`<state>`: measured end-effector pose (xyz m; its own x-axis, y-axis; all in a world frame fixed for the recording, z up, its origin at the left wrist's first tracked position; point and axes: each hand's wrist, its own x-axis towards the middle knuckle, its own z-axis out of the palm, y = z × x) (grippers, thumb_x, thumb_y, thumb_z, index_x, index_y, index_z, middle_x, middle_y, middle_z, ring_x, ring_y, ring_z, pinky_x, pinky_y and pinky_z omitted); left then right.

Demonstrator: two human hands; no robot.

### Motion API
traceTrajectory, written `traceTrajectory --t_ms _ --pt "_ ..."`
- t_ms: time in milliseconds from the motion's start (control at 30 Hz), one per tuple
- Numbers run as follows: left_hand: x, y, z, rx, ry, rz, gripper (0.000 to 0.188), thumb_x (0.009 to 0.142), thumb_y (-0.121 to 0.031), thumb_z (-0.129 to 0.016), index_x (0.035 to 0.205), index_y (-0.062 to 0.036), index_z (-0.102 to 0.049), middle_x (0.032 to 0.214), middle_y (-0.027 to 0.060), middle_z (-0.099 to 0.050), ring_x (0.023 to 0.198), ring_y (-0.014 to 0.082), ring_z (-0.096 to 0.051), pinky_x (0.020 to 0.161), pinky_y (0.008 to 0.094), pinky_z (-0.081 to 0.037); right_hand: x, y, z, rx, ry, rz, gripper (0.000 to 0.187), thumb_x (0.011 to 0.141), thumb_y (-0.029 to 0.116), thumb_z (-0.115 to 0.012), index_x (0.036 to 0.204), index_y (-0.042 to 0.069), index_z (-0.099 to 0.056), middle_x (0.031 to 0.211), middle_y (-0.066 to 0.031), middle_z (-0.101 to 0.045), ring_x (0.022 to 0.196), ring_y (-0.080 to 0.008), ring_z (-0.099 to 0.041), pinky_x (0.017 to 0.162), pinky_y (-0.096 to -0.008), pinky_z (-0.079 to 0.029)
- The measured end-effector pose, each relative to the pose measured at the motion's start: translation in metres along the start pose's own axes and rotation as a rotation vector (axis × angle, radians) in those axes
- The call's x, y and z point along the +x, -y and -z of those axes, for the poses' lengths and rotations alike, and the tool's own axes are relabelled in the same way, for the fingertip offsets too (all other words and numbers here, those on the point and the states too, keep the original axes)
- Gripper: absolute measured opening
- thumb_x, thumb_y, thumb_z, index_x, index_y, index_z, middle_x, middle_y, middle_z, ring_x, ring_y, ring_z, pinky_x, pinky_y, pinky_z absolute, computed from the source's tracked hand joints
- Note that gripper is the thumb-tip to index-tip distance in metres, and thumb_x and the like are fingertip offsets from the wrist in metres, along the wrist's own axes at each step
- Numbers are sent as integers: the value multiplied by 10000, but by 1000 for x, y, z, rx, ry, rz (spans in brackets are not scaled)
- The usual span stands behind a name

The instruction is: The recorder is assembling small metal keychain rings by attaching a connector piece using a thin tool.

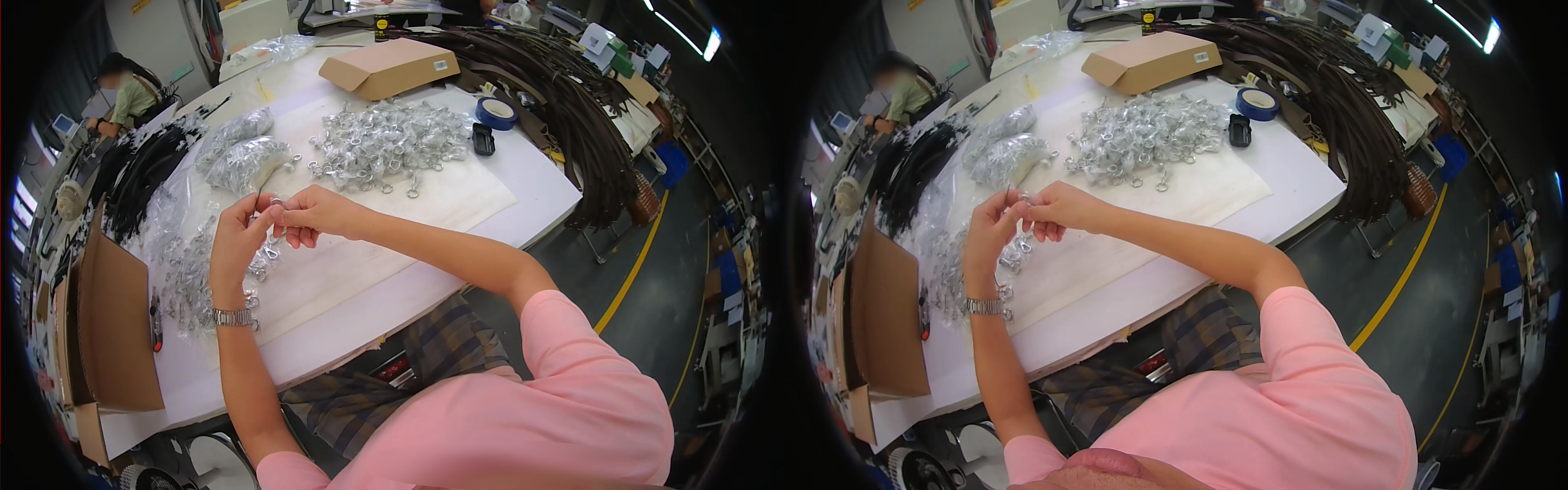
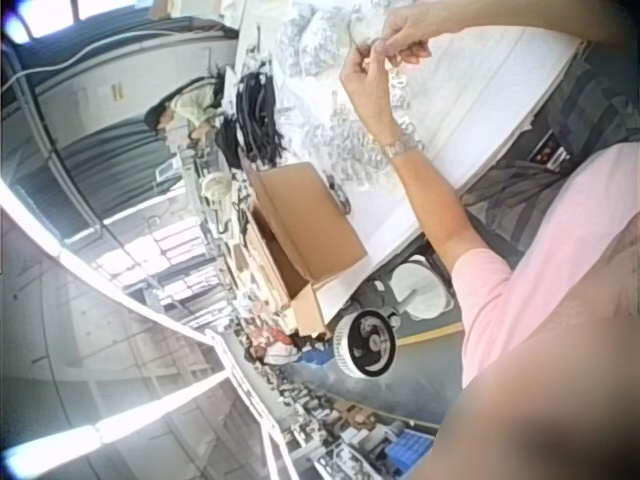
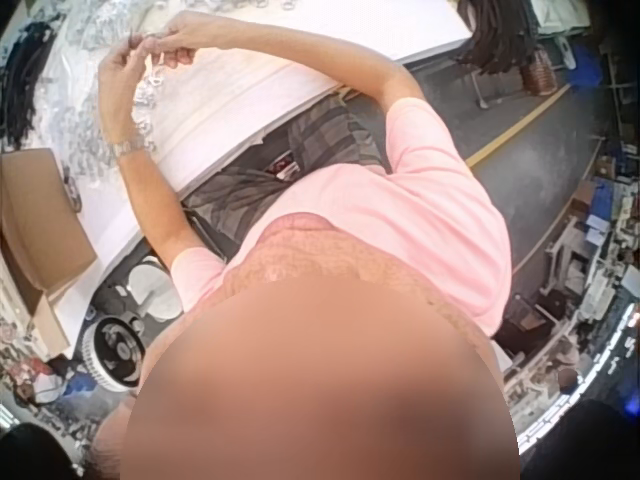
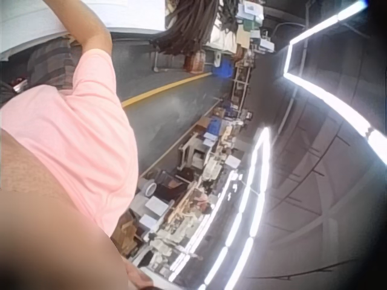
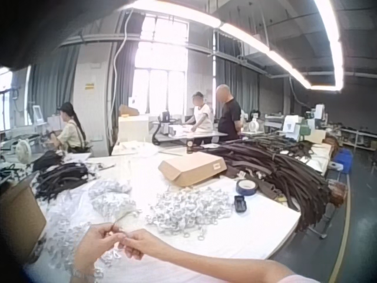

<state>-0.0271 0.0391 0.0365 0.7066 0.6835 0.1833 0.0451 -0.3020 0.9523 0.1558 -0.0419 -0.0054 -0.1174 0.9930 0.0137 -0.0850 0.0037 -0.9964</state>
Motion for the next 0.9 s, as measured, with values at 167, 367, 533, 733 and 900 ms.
traceTrajectory --t_ms 167,367,533,733,900 --pt "2 18 -15 109 16 -95 200 924 -163 -718 847 16 -674 712 -24 -609 587 49 -459 520 248 -350 -16 -10 15 -39 145 -61 319 1010 324 -625 1028 16 -708 745 -52 -692 581 -82 -601 561 -237 -508" --pt "1 19 -25 344 -106 -104 293 950 -207 -699 751 -2 -631 641 -17 -575 580 46 -460 509 244 -344 -22 -10 27 177 105 -116 299 1001 300 -644 1075 14 -691 827 -48 -709 646 -72 -622 597 -231 -516" --pt "1 18 -26 112 -97 12 347 983 -258 -675 731 -26 -618 637 -26 -566 542 24 -437 478 218 -317 -27 3 28 81 16 -156 304 962 334 -713 846 55 -684 677 -17 -649 515 -64 -542 522 -215 -448" --pt "0 15 -31 -119 -2 132 303 1007 -261 -641 781 -60 -620 654 -33 -556 494 4 -387 428 190 -258 -22 -5 33 96 32 -70 391 927 350 -755 671 85 -622 543 15 -524 436 -57 -415 434 -240 -285" --pt "1 20 -29 -135 18 118 275 1010 -240 -629 799 -63 -617 669 -21 -562 481 2 -367 417 186 -237 -30 6 24 -135 -92 -31 436 927 364 -754 630 86 -598 545 12 -528 437 -59 -427 427 -242 -298"
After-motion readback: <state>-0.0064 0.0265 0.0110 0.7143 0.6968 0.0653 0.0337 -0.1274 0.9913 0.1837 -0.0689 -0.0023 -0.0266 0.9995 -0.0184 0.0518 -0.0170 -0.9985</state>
